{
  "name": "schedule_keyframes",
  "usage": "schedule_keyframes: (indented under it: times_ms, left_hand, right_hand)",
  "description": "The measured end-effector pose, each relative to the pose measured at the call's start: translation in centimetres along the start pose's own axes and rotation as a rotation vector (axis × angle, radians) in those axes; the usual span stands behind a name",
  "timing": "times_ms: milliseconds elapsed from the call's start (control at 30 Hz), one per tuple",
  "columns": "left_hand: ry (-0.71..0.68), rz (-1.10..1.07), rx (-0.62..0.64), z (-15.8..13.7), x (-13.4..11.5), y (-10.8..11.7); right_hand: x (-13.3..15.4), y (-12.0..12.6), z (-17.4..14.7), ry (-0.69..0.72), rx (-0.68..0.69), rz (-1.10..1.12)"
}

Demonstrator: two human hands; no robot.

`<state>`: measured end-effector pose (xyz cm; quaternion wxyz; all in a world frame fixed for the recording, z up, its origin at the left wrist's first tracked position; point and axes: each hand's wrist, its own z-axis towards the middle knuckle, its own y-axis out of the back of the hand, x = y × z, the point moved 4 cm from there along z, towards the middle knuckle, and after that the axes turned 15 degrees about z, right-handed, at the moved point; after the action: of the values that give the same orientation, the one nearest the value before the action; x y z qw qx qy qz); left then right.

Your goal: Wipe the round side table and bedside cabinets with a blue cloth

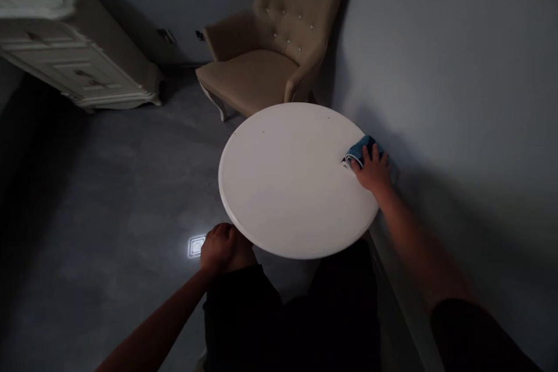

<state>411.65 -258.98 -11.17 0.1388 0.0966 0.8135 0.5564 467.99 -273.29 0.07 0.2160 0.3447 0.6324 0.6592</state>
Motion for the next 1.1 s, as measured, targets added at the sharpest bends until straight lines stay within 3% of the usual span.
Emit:
schedule_keyframes:
  times_ms: [167,300,400,500,567,667,733,800,933,1000,1100]
  left_hand:
    - [-0.013,-0.039,-0.026,0.9,0.8,-0.3]
    - [-0.031,-0.102,-0.055,1.4,1.9,-0.6]
    - [-0.037,-0.142,-0.084,1.5,2.7,-0.7]
    - [-0.050,-0.165,-0.092,1.5,3.1,-0.6]
    - [-0.048,-0.167,-0.095,1.4,3.2,-0.6]
    - [-0.015,-0.146,-0.099,1.2,3.4,-0.6]
    - [0.016,-0.124,-0.093,0.9,3.6,-0.7]
    - [0.041,-0.103,-0.085,0.5,3.9,-0.7]
    - [0.084,-0.074,-0.074,-0.7,4.8,-0.3]
    - [0.096,-0.063,-0.058,-1.4,5.0,-0.1]
    - [0.070,-0.054,-0.041,-2.2,5.0,0.0]
  right_hand:
    - [4.7,-0.4,12.3,0.054,0.034,0.011]
    - [12.7,-1.7,20.0,0.125,0.068,0.108]
    - [20.7,-3.3,22.9,0.203,0.077,0.170]
    - [29.8,-5.4,22.3,0.360,0.112,0.223]
    - [35.8,-6.5,19.9,0.482,0.145,0.263]
    - [43.5,-7.6,13.4,0.679,0.230,0.275]
    - [46.8,-7.9,7.9,0.810,0.299,0.245]
    - [48.4,-8.1,2.2,0.909,0.342,0.218]
    - [46.1,-7.9,-8.8,1.112,0.371,0.247]
    - [42.8,-7.7,-14.0,1.220,0.413,0.266]
    - [35.5,-7.3,-21.1,1.290,0.494,0.265]
